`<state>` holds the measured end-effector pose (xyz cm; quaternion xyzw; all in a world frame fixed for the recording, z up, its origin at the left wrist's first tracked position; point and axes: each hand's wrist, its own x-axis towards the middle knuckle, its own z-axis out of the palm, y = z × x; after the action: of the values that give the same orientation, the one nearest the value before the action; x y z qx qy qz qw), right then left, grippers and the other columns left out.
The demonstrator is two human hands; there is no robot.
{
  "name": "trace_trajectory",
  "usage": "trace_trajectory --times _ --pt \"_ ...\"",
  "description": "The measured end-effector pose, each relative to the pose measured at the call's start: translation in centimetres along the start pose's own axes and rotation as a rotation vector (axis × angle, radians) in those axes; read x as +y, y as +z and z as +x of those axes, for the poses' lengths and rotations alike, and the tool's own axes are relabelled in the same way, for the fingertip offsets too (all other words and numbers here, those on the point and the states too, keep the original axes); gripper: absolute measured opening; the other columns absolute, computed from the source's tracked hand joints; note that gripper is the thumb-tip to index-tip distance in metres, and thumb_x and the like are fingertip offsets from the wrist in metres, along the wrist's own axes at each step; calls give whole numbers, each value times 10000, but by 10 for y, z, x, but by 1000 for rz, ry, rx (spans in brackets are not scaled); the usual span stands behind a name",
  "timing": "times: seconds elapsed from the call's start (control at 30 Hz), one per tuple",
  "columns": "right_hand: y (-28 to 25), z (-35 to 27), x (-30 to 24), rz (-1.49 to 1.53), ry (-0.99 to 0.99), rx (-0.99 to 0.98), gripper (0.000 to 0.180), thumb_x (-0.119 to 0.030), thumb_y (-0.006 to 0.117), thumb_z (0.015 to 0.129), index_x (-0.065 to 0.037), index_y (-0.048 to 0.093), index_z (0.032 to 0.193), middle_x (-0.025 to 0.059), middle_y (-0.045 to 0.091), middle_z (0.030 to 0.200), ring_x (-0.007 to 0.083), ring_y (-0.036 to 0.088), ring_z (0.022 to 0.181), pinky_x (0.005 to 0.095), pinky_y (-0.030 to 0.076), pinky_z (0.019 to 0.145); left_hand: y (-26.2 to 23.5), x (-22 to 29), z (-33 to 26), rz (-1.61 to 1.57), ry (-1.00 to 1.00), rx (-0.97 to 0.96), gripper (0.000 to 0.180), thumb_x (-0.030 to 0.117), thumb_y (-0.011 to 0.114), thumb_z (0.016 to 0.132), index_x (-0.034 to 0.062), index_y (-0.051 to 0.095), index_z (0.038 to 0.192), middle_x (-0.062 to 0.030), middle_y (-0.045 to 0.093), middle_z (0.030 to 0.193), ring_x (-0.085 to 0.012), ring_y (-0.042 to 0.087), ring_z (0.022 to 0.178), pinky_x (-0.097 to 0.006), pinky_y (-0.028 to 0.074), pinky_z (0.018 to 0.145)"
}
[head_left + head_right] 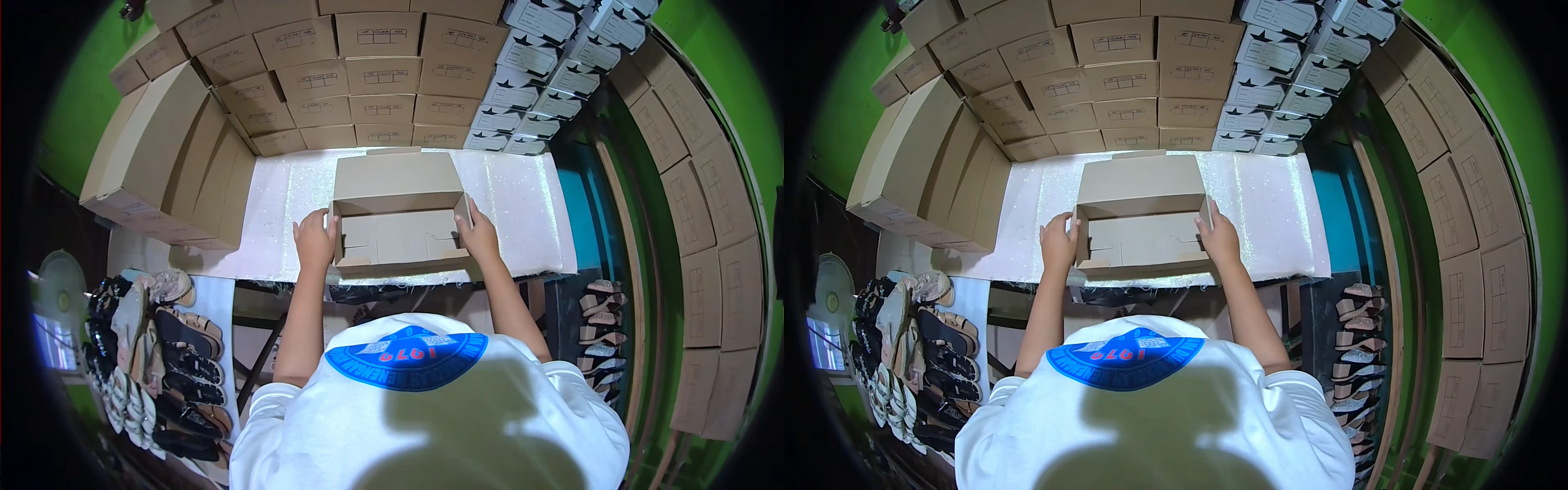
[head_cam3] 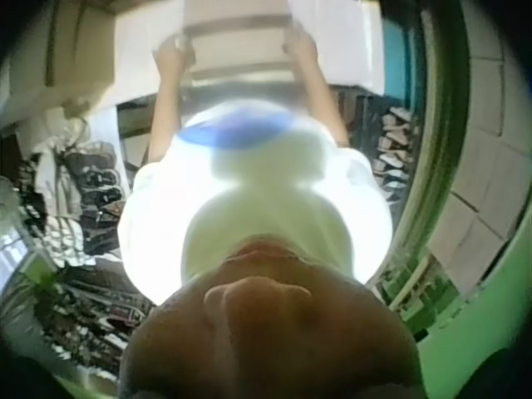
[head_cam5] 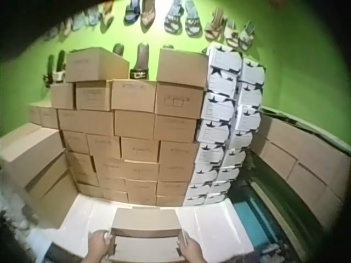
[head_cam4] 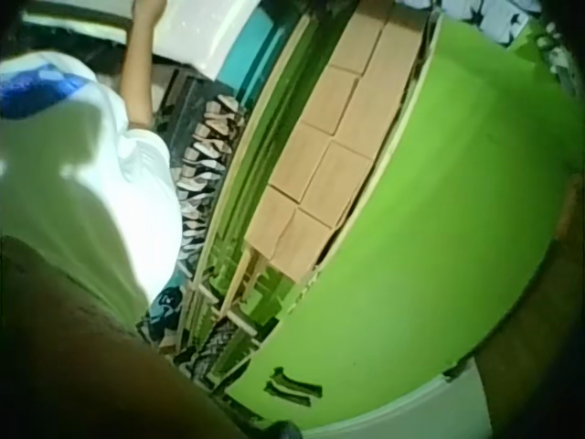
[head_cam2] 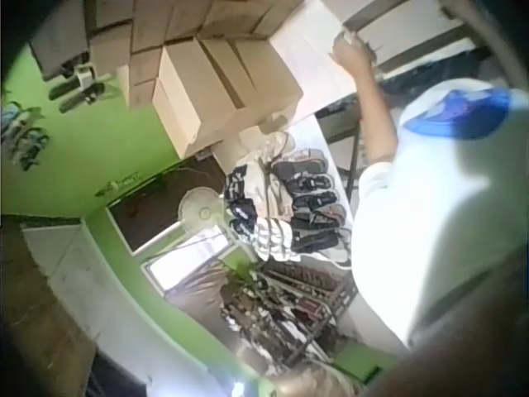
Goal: Packing pairs of sandals into cardboard boxes and stacking them on a shelf.
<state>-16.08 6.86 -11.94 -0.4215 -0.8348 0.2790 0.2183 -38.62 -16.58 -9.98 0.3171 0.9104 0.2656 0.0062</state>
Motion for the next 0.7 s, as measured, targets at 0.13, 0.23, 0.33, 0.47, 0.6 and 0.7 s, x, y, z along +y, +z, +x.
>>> trace_trajectory --times 0.13,0.23,0.33,0.47,0.6,0.7 --pt "-11 -3 -14 60 179 -234 549 -242 481 867 -133 293 1371 280 577 1009 385 565 958 378 433 830 -2 11 -4 3 -3 -123 509 186 574 807 38 417 1268 -173 494 1211 -331 477 1110 -506 284 999" --pt "-5 -4 -14 73 160 -234 533 -206 455 874 -126 286 1373 283 567 1036 380 561 974 367 425 844 23 -13 -6 -255 4 -141 650 84 535 805 14 224 1371 -250 422 1256 -375 414 1169 -429 280 1026" --pt "-4 -5 -6 163 136 -245 544 -176 435 878 -135 253 1389 277 520 1153 353 525 1073 339 393 903 19 -10 -3 -446 -66 -273 761 -28 471 766 30 64 1406 -273 325 1336 -370 334 1246 -333 272 1033" --pt "-3 -4 1 270 133 -295 580 -161 412 879 -113 178 1407 262 442 1264 341 475 1149 331 368 946 23 -16 -2 -733 -210 -423 819 -53 398 706 77 27 1424 -211 302 1390 -294 414 1198 -291 317 981" --pt "6 2 18 360 64 -303 595 -156 418 878 -96 159 1411 218 266 1405 276 286 1303 277 236 1036 23 -15 -2 -779 -201 -454 825 -47 380 696 105 35 1429 -196 282 1405 -270 358 1253 -269 292 994" --pt "8 3 16 397 52 -313 599 -178 435 878 -73 170 1406 207 248 1418 269 244 1323 264 212 1044 23 -21 -3 -696 -134 -420 804 -35 371 713 111 38 1429 -198 249 1420 -243 299 1296 -238 261 1010"
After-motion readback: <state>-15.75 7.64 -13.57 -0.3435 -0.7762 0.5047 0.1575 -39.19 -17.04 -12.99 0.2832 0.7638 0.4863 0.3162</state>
